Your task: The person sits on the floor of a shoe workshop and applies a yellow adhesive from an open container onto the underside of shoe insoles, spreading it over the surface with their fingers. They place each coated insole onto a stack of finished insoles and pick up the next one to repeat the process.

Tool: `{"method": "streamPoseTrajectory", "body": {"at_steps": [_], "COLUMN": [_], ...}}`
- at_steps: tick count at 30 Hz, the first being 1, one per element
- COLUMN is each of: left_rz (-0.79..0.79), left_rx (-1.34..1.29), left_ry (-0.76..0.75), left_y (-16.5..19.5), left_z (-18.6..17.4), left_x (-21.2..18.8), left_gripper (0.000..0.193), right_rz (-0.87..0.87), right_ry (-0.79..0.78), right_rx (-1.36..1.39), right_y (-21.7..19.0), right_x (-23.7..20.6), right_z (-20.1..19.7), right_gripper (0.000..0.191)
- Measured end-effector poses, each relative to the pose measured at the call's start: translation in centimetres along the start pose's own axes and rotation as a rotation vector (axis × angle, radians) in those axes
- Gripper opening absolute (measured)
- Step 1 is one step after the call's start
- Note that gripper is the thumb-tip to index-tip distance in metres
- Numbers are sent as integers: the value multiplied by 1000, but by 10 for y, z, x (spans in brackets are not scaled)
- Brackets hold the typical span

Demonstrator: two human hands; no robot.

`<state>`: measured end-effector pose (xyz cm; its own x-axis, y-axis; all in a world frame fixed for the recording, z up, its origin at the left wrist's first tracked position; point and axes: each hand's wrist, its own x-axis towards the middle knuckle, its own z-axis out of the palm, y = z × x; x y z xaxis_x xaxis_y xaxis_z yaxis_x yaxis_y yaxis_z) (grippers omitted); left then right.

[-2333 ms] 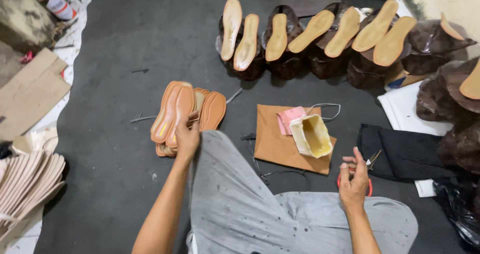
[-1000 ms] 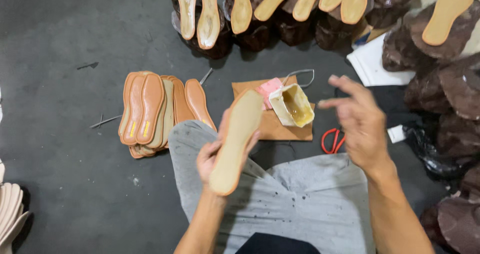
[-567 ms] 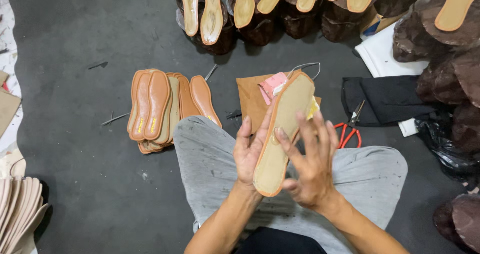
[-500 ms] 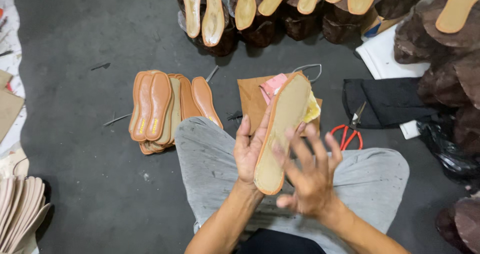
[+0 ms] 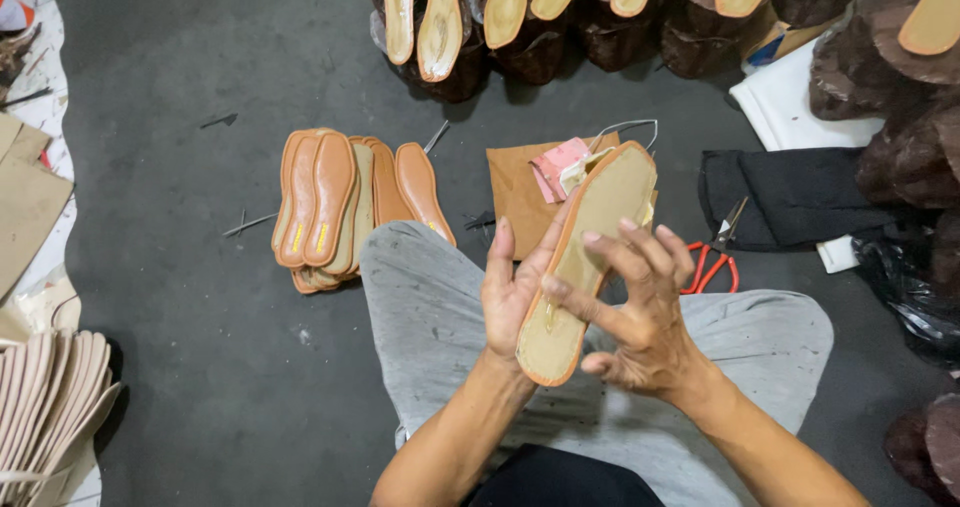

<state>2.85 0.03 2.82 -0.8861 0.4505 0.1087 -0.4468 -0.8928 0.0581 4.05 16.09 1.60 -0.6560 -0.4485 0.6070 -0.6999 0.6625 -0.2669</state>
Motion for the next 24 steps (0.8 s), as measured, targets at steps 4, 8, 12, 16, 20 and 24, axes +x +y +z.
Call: {"method": "streamPoseTrajectory", "body": {"at_steps": [4, 8, 12, 16, 20, 24], "left_rz": [-31, -38, -86, -157, -241, -308], "left_rx": [-162, -138, -97, -108, -128, -240], "left_ry": [-70, -16, 84, 150, 231, 67], "left_y": [1, -1, -2, 4, 8, 11], "left_z": [-15, -27, -28, -26, -36, -57], "left_x": [0, 3, 5, 5, 2, 1], "left_gripper": [74, 61, 69, 70, 70, 68], "right_rz": [-51, -103, -148, -196, -158, -224], "right_ry": [-22, -35, -41, -28, -33, -97], "right_rx": [52, 66, 79, 66, 36, 165], "right_y": [-9, -11, -14, -16, -13, -16], "right_x": [-2, -4, -6, -6, 0, 8], "right_z": [-1, -3, -5, -7, -10, -15], "right_gripper": [72, 66, 58, 52, 53, 47]}}
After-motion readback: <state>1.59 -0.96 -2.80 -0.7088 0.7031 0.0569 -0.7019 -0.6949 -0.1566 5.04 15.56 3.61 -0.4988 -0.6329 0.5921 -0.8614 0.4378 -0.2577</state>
